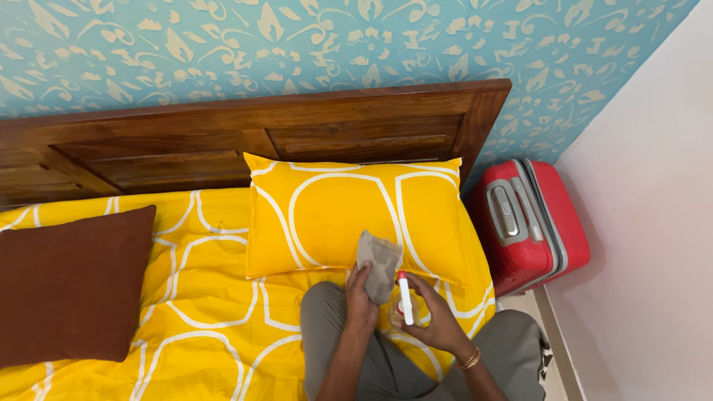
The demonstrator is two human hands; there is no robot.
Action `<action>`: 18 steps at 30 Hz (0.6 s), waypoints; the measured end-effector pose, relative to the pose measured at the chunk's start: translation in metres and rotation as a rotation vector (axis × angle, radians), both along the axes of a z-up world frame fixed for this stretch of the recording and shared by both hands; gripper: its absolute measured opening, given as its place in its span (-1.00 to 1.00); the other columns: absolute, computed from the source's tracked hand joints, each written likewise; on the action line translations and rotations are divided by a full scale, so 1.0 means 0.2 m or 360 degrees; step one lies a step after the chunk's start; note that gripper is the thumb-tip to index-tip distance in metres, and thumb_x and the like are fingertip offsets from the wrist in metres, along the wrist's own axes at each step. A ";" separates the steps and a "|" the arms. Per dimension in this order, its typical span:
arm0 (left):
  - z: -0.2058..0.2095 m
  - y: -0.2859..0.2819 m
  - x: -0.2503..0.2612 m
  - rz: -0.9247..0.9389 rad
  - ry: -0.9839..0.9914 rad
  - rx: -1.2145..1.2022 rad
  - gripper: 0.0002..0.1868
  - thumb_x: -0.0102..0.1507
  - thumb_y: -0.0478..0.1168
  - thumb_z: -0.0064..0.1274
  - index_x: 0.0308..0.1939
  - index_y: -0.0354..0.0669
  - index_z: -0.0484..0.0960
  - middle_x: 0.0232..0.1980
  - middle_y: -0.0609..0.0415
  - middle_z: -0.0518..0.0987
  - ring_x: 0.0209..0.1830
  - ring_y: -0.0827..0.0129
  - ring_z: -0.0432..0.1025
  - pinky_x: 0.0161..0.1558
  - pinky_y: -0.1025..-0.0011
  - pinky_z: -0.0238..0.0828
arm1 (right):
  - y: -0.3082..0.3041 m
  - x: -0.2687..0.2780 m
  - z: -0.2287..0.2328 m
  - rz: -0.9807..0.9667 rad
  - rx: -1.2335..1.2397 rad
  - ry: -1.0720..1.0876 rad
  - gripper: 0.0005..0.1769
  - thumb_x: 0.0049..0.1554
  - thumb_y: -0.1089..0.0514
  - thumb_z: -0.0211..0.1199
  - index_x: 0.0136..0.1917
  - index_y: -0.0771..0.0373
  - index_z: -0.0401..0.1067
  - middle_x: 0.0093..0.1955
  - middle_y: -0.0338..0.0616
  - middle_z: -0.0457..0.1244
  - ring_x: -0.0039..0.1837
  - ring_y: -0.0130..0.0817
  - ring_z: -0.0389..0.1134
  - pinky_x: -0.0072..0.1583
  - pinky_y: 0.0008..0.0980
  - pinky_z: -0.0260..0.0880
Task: The person wipes the wooden armrest and back of a chair with a cloth, then sprays a cleaning solution onto the cloth and wipes the wooden headboard of a bed. The person handles a spray bottle and cloth throughout the task.
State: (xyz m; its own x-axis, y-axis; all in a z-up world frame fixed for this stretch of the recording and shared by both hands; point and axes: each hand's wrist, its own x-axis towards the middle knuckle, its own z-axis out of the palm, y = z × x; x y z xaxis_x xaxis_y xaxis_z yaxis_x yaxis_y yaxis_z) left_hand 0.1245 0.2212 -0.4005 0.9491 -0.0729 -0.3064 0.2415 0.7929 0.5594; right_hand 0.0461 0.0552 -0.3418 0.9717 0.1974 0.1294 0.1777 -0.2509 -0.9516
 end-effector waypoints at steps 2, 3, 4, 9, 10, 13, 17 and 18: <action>0.02 0.01 0.01 -0.0015 0.0019 0.0066 -0.56 0.33 -0.25 -0.01 0.28 -0.32 0.46 0.18 -0.03 0.58 0.14 0.25 0.50 0.15 0.29 0.44 | -0.06 0.01 -0.01 0.0166 0.0024 -0.0033 0.07 -0.12 0.33 0.40 0.59 0.24 0.01 0.54 -0.06 0.13 0.52 -0.20 0.20 0.46 -0.19 0.19; 0.03 0.01 0.01 -0.0032 0.0024 0.0077 -0.56 0.33 -0.25 -0.01 0.28 -0.32 0.46 0.18 -0.03 0.59 0.13 0.26 0.51 0.14 0.29 0.45 | -0.08 0.01 -0.01 0.0197 0.0058 0.0005 0.05 -0.09 0.36 0.38 0.59 0.23 0.01 0.55 -0.06 0.12 0.54 -0.20 0.18 0.47 -0.18 0.18; 0.05 0.01 0.01 -0.0051 0.0029 0.0087 -0.56 0.33 -0.24 -0.02 0.28 -0.31 0.47 0.17 -0.02 0.59 0.13 0.26 0.52 0.13 0.30 0.46 | -0.11 0.02 -0.01 0.0225 0.0091 0.0044 0.03 -0.07 0.39 0.35 0.60 0.22 0.01 0.56 -0.07 0.11 0.55 -0.21 0.16 0.47 -0.17 0.18; 0.10 0.00 0.04 -0.0109 0.0010 0.0072 -0.56 0.32 -0.23 -0.03 0.27 -0.28 0.47 0.15 -0.01 0.61 0.12 0.27 0.52 0.10 0.31 0.47 | -0.14 0.09 -0.01 0.0038 0.0385 0.0158 -0.16 0.05 0.43 0.26 0.56 0.23 0.11 0.51 -0.05 0.18 0.50 -0.22 0.24 0.41 -0.21 0.30; 0.10 0.00 0.05 -0.0110 -0.0044 0.0064 -0.56 0.33 -0.23 -0.03 0.27 -0.30 0.47 0.16 -0.01 0.61 0.12 0.28 0.53 0.12 0.33 0.48 | -0.13 0.11 -0.01 -0.0024 0.0459 0.0208 -0.23 0.10 0.40 0.27 0.54 0.24 0.14 0.48 -0.04 0.20 0.47 -0.22 0.27 0.39 -0.22 0.33; 0.08 -0.02 0.07 -0.0148 -0.0090 0.0123 -0.59 0.34 -0.22 -0.02 0.24 -0.33 0.48 0.13 -0.02 0.62 0.10 0.28 0.53 0.12 0.33 0.49 | -0.10 0.18 -0.03 -0.0107 0.0578 0.0261 -0.27 0.12 0.35 0.30 0.51 0.24 0.14 0.42 0.00 0.24 0.40 -0.25 0.32 0.33 -0.27 0.39; 0.07 -0.05 0.11 -0.0263 -0.0110 0.0220 -0.62 0.36 -0.17 0.00 0.16 -0.37 0.56 0.05 -0.04 0.64 0.00 0.29 0.54 0.04 0.33 0.49 | -0.05 0.26 -0.05 -0.0197 0.0874 0.0506 -0.20 0.10 0.37 0.31 0.55 0.21 0.11 0.24 0.01 0.20 0.21 -0.31 0.37 0.24 -0.26 0.49; 0.07 -0.06 0.11 -0.0267 -0.0113 0.0241 -0.63 0.36 -0.17 0.01 0.15 -0.35 0.57 0.04 -0.02 0.64 0.00 0.32 0.54 0.04 0.35 0.48 | -0.03 0.28 -0.05 -0.0183 0.0923 0.0492 -0.21 0.10 0.36 0.30 0.54 0.23 0.10 0.20 0.00 0.25 0.17 -0.34 0.39 0.20 -0.30 0.49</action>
State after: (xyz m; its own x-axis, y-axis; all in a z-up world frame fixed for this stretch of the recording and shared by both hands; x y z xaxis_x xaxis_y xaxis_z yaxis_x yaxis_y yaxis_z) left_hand 0.1464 0.2088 -0.3856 0.9471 -0.1899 -0.2586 0.3186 0.6509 0.6891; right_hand 0.1024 0.0483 -0.3523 0.9919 0.0727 -0.1046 -0.1224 0.3156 -0.9410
